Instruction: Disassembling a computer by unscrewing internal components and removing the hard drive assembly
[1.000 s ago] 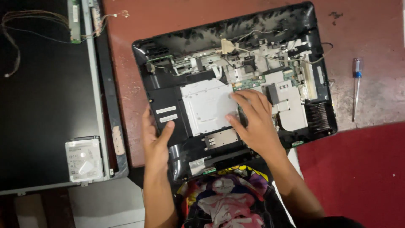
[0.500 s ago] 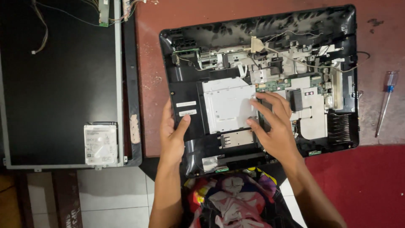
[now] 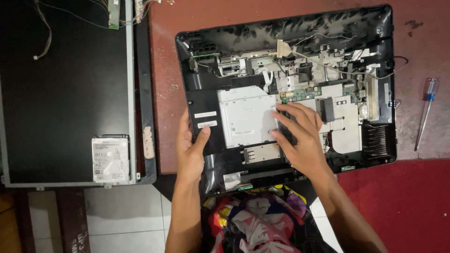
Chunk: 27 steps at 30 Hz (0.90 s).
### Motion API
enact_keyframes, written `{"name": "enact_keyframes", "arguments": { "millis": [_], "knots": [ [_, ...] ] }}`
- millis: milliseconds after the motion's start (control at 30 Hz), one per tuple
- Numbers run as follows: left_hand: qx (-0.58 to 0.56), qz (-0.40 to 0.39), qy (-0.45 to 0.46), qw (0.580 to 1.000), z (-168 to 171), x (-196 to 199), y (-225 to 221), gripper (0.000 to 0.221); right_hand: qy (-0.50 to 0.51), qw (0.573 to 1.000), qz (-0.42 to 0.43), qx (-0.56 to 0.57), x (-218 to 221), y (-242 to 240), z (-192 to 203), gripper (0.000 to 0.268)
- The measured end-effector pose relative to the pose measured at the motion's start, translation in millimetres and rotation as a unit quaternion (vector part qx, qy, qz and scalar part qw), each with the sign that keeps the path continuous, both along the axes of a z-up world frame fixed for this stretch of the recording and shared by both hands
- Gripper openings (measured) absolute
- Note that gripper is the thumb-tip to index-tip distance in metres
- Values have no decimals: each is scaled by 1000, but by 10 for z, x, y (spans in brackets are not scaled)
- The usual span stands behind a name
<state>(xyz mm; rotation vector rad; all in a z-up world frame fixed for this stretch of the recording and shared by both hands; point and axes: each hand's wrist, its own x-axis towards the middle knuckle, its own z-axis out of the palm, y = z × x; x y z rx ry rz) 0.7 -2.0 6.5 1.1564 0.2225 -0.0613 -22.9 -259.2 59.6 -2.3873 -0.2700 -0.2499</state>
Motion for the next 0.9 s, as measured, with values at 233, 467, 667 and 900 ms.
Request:
{"name": "enact_keyframes", "arguments": {
  "millis": [233, 467, 667, 900],
  "knots": [
    [8, 10, 2, 1000, 22, 2, -3, 66, 20, 1000, 18, 7, 6, 10, 19, 34],
    [9, 40, 24, 999, 63, -89, 118, 54, 35, 998, 58, -15, -19, 52, 50, 41],
    [6, 54, 40, 998, 139, -146, 259, 49, 53, 992, 109, -30, -38, 127, 129, 45],
    [117, 27, 13, 993, 231, -128, 363, 61, 165, 972, 160, -57, -44, 256, 298, 59]
  ]
}}
